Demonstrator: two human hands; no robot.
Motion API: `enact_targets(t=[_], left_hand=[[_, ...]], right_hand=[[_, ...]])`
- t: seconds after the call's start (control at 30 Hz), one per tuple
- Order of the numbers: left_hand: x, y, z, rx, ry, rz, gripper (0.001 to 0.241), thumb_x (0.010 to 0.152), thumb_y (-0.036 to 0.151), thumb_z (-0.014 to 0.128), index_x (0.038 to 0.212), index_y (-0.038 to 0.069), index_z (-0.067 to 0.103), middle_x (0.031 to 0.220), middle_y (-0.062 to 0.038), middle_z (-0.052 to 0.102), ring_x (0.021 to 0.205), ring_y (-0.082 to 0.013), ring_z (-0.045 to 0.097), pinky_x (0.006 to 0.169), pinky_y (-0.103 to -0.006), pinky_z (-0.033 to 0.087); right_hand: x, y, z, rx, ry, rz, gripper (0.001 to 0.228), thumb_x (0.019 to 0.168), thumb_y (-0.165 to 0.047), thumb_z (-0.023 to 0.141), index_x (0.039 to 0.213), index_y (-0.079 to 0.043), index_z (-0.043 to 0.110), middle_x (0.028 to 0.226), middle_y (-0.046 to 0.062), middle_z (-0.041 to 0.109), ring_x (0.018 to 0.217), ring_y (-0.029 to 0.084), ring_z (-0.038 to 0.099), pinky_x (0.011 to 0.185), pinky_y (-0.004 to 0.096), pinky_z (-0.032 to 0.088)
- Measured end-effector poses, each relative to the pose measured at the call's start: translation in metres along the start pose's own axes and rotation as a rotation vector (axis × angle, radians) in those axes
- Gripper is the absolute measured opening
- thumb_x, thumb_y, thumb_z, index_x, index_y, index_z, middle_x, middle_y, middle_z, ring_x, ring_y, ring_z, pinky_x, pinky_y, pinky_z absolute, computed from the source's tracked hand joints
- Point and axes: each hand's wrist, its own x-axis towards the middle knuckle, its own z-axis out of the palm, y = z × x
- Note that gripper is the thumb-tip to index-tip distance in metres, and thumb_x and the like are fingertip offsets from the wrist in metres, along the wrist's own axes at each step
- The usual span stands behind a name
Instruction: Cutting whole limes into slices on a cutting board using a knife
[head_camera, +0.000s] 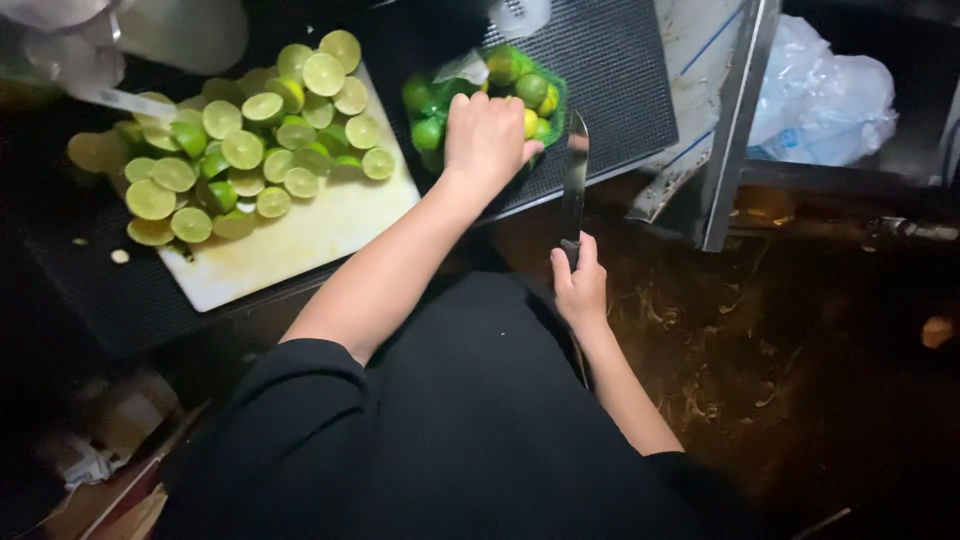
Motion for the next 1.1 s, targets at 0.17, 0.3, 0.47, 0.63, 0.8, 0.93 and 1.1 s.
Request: enact_targets(t=[0.17,0.3,0.47,0.63,0.8,0.93,1.1], left_hand=[[-0.016,-0.020,-0.018,-0.194,0.094,-0.026,0.041,0.072,0.053,0.081,0.095,0.021,0.072,0.081,-0.003,0.073,0.077,-0.0293,0.068,0.067,-0.0460,0.048],[-0.079,-0.067,-0.075,-0.712,0.393,0.058,0.043,0.085,0.011,0.085,0.122,-0.003,0.070,0.127,-0.021,0.067,0.118,-0.0339,0.066,0.107,-0.0415,0.053],[-0.202,-0.138,0.009,-0.514,0.647,-0.164,0.048,0.075,0.017,0.093,0.117,0.009,0.072,0.113,-0.008,0.068,0.103,-0.0286,0.071,0.091,-0.0394,0.061],[-0.246,-0.168,0.058,-0.364,0.753,-0.244,0.025,0.082,0.010,0.085,0.105,0.016,0.078,0.112,-0.001,0.070,0.096,-0.0200,0.073,0.082,-0.0310,0.064],[-0.248,-0.168,0.066,-0.442,0.852,-0.227,0.031,0.080,0.004,0.078,0.108,0.017,0.082,0.111,-0.002,0.069,0.093,-0.0177,0.072,0.082,-0.0282,0.065],[-0.250,-0.167,0.068,-0.502,0.893,-0.198,0.033,0.077,-0.004,0.076,0.104,0.015,0.084,0.105,-0.004,0.070,0.088,-0.0228,0.072,0.078,-0.0334,0.065],[-0.245,-0.173,0.056,-0.439,0.943,-0.160,0.011,0.085,0.006,0.081,0.093,0.014,0.082,0.091,-0.003,0.069,0.083,-0.0219,0.074,0.071,-0.0317,0.064]], right_hand=[[0.007,0.012,-0.012,-0.001,-0.020,0.023,0.040,0.100,-0.036,0.056,0.132,-0.013,0.053,0.096,0.009,0.070,0.086,0.035,0.067,0.078,0.042,0.047],[0.007,-0.001,-0.011,-0.062,-0.109,-0.122,0.045,0.101,-0.034,0.055,0.138,-0.007,0.050,0.099,0.014,0.073,0.087,0.039,0.070,0.076,0.044,0.050],[-0.005,-0.045,0.025,-0.312,-0.344,-0.453,0.041,0.097,-0.028,0.066,0.136,-0.018,0.058,0.118,0.013,0.074,0.099,0.036,0.073,0.080,0.051,0.060],[-0.009,-0.115,0.047,-0.528,-0.636,-0.524,0.045,0.098,-0.031,0.058,0.141,-0.024,0.049,0.117,0.008,0.073,0.097,0.035,0.073,0.078,0.054,0.061],[-0.010,-0.124,0.066,-0.598,-0.752,-0.511,0.048,0.096,-0.025,0.055,0.142,-0.020,0.044,0.116,0.011,0.071,0.096,0.040,0.073,0.075,0.055,0.059],[-0.015,-0.131,0.061,-0.661,-0.799,-0.534,0.044,0.099,-0.017,0.047,0.143,-0.016,0.043,0.114,0.016,0.071,0.098,0.043,0.072,0.075,0.057,0.057],[0.005,-0.138,0.076,-0.768,-0.887,-0.380,0.036,0.100,-0.018,0.038,0.136,-0.014,0.042,0.113,0.020,0.070,0.097,0.051,0.071,0.080,0.062,0.056]])
